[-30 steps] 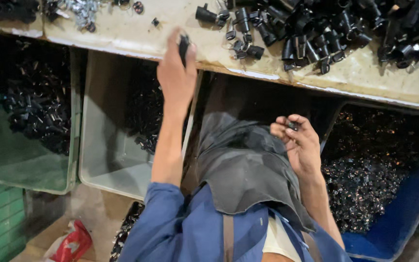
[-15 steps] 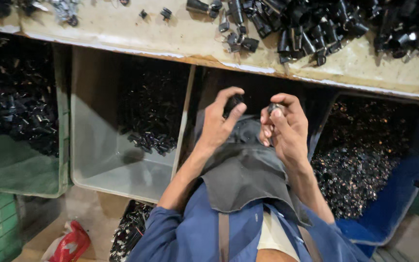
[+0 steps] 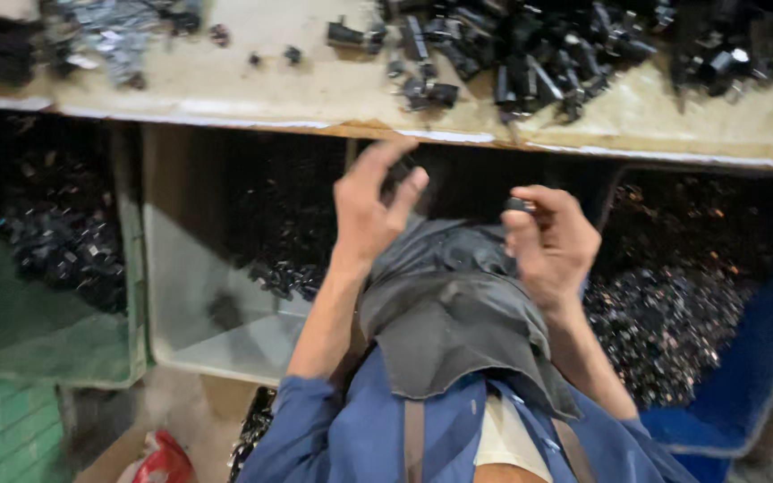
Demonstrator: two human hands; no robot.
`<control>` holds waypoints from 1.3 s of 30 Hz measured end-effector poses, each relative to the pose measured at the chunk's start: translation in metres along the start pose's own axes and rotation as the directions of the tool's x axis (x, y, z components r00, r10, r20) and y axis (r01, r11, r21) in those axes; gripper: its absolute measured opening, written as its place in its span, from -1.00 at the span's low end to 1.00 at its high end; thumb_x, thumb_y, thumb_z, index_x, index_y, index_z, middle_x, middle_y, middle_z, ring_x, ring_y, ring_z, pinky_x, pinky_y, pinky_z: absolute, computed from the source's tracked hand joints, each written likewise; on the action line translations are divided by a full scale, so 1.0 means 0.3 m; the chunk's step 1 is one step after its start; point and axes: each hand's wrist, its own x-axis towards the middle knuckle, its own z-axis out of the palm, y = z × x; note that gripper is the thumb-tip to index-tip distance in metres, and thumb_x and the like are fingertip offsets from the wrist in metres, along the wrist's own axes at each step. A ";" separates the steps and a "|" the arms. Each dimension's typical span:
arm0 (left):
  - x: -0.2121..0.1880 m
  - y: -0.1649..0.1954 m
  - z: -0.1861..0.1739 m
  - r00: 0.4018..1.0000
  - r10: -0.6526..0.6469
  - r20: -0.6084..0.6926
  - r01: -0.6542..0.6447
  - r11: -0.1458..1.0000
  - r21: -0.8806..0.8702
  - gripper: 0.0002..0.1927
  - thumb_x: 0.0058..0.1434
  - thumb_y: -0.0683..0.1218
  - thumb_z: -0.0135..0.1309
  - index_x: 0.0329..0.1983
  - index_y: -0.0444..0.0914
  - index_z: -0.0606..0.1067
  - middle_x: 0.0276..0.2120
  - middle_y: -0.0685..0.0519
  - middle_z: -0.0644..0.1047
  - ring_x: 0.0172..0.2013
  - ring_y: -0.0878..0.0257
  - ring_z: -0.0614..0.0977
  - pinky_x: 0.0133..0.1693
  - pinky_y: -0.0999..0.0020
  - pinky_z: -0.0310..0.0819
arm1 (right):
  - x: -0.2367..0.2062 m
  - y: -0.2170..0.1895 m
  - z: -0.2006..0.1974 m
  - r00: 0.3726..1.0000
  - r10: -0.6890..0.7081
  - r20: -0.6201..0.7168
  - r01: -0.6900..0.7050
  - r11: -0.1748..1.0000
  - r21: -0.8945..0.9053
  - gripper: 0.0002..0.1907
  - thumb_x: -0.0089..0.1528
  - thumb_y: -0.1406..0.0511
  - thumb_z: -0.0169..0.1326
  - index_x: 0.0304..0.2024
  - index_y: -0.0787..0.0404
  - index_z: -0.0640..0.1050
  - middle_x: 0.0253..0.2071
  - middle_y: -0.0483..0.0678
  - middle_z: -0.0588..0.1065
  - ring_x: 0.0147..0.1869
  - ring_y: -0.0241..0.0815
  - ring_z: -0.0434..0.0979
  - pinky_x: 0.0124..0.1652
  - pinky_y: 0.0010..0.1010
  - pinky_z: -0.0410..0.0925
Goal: The person picks small black cylindrical components from a bin, holds and turns them in both hands to check them, and places selected pieces onto the workbench among a large pile of similar parts. They repeat this pick-inspect-place cycle continuously, occasionally reaching into different bins for more parts.
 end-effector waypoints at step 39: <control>0.354 -0.016 0.033 0.935 0.198 -0.294 -0.126 0.961 0.247 -0.74 0.35 -0.22 0.25 0.07 -0.34 0.53 -0.21 -0.02 0.57 -0.27 0.21 0.54 -0.17 0.32 0.45 | 0.416 0.041 -0.420 0.871 -0.406 -0.277 -0.068 0.457 -0.887 -0.65 0.39 0.26 0.18 0.07 0.38 0.44 -0.09 0.18 0.47 -0.12 0.16 0.52 -0.25 -0.04 0.39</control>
